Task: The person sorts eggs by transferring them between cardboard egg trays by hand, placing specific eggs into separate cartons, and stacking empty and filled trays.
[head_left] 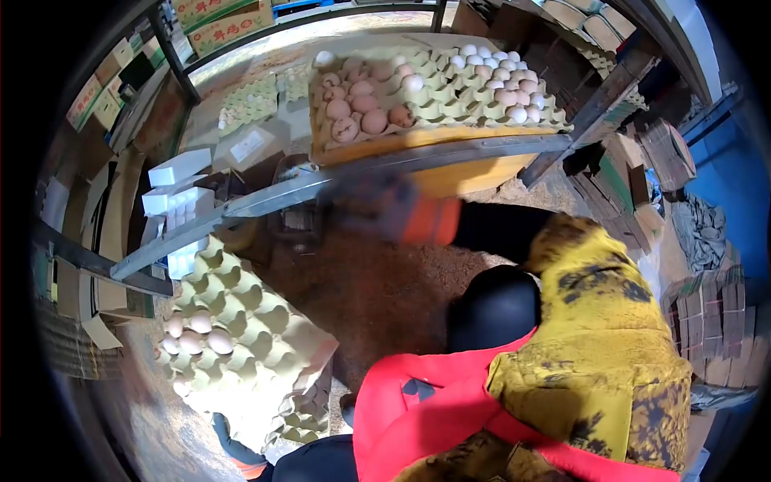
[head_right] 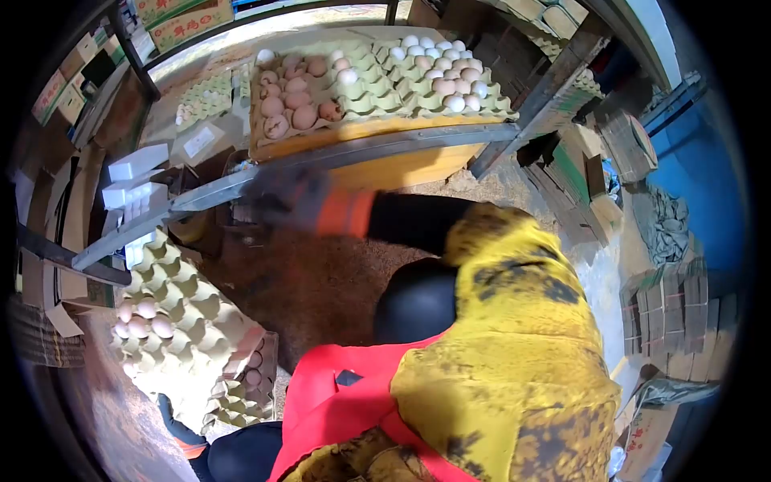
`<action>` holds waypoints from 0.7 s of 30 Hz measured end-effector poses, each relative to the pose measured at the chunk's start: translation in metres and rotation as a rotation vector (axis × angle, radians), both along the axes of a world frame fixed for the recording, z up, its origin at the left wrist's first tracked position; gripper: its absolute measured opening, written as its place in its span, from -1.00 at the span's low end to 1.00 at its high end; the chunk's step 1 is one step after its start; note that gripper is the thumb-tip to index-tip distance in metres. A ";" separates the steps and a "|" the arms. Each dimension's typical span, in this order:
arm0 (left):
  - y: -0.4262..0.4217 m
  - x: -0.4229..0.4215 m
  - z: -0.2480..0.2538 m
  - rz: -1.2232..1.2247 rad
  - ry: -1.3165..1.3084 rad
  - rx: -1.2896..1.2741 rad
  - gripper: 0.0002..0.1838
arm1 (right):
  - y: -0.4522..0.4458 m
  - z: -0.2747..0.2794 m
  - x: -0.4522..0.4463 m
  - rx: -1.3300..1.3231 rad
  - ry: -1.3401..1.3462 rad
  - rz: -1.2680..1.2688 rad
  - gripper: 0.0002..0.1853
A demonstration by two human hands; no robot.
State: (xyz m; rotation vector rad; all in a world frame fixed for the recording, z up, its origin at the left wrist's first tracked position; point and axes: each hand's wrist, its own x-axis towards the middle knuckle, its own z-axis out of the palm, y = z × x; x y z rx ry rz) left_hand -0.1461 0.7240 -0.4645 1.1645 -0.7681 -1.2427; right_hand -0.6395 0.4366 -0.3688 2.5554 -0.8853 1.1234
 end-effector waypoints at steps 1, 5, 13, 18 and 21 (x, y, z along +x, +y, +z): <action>-0.011 -0.005 0.024 -0.055 0.377 0.014 -0.49 | -0.008 0.021 -0.032 0.019 0.030 -0.080 -0.55; -0.025 -0.017 0.061 0.075 -0.234 -0.052 -0.48 | -0.031 0.037 -0.125 0.025 0.123 -0.418 -0.54; -0.140 -0.128 0.171 -0.058 0.169 -0.127 -0.54 | -0.059 -0.014 -0.160 0.122 0.295 -0.544 -0.71; -0.246 -0.198 0.191 -0.170 0.061 -0.177 -0.47 | -0.045 -0.002 -0.168 0.033 0.190 -0.412 -0.67; -0.313 -0.251 0.199 -0.247 0.043 -0.262 -0.47 | -0.017 0.034 -0.164 0.264 -0.289 -0.312 -0.54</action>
